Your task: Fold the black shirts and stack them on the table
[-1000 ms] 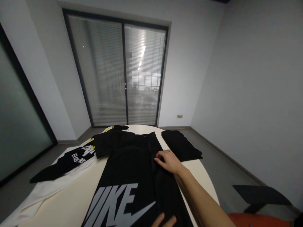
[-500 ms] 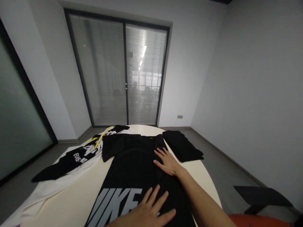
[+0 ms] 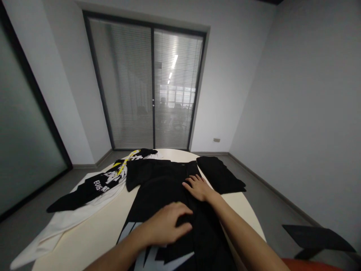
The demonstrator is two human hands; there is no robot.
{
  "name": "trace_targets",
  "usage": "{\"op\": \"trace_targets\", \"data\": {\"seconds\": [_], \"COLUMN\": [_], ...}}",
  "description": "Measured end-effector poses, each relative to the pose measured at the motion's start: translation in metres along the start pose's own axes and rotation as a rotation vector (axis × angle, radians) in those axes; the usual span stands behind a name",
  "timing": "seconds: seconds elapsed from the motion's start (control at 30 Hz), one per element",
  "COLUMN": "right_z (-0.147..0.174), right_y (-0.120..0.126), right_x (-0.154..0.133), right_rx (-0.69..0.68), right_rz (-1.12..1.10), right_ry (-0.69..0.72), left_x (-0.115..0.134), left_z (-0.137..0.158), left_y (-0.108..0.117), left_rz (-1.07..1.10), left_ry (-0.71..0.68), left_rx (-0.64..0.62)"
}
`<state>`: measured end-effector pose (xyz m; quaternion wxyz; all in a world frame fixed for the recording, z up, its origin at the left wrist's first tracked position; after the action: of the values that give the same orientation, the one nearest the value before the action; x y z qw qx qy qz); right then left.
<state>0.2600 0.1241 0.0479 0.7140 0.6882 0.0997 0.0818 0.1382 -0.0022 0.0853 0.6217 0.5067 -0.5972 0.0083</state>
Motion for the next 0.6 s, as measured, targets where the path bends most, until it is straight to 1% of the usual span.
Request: {"op": "trace_targets", "data": {"seconds": [0.07, 0.13, 0.17, 0.2, 0.23, 0.27, 0.3, 0.37, 0.47, 0.53, 0.6], "right_z": [-0.008, -0.012, -0.012, -0.011, -0.01, -0.007, -0.005, 0.0, 0.005, 0.006, 0.005], "right_y": [0.009, 0.011, 0.009, 0.006, 0.002, -0.001, -0.004, -0.007, -0.008, -0.008, -0.008], "right_x": [-0.014, -0.033, -0.043, -0.053, -0.062, -0.07, -0.075, -0.08, -0.08, -0.079, -0.079], "right_rx": [0.042, 0.058, 0.057, 0.053, 0.053, 0.06, 0.077, 0.117, 0.15, 0.145, 0.142], "right_rz": [0.013, -0.012, -0.031, -0.048, -0.061, -0.068, -0.071, -0.072, -0.075, -0.078, -0.078], "right_ry": [-0.008, 0.016, 0.039, 0.065, 0.094, 0.121, 0.138, 0.151, 0.152, 0.161, 0.173], "left_x": [-0.031, -0.073, -0.095, -0.115, -0.131, -0.144, -0.153, -0.16, -0.152, -0.146, -0.146], "left_z": [0.0, 0.018, 0.031, 0.045, 0.056, 0.065, 0.07, 0.074, 0.074, 0.075, 0.079], "left_y": [0.063, 0.12, 0.142, 0.158, 0.17, 0.177, 0.18, 0.18, 0.179, 0.183, 0.19], "left_rz": [-0.077, -0.245, -0.33, -0.414, -0.491, -0.543, -0.575, -0.609, -0.602, -0.544, -0.455], "left_ry": [0.105, 0.258, 0.349, 0.435, 0.5, 0.538, 0.54, 0.524, 0.465, 0.433, 0.425], "left_rx": [0.314, 0.625, 0.737, 0.824, 0.875, 0.909, 0.914, 0.927, 1.008, 1.083, 1.143]}}
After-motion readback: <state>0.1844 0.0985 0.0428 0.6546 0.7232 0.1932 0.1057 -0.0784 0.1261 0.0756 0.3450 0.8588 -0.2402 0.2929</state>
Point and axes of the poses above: each hand's wrist, its own z-axis away from the middle knuckle, its own y-axis out of the back of the hand, x = y × z, the point moved 10 cm from there along -z, towards the middle knuckle, and after that the axes turned 13 degrees about z, right-handed, at the moved point
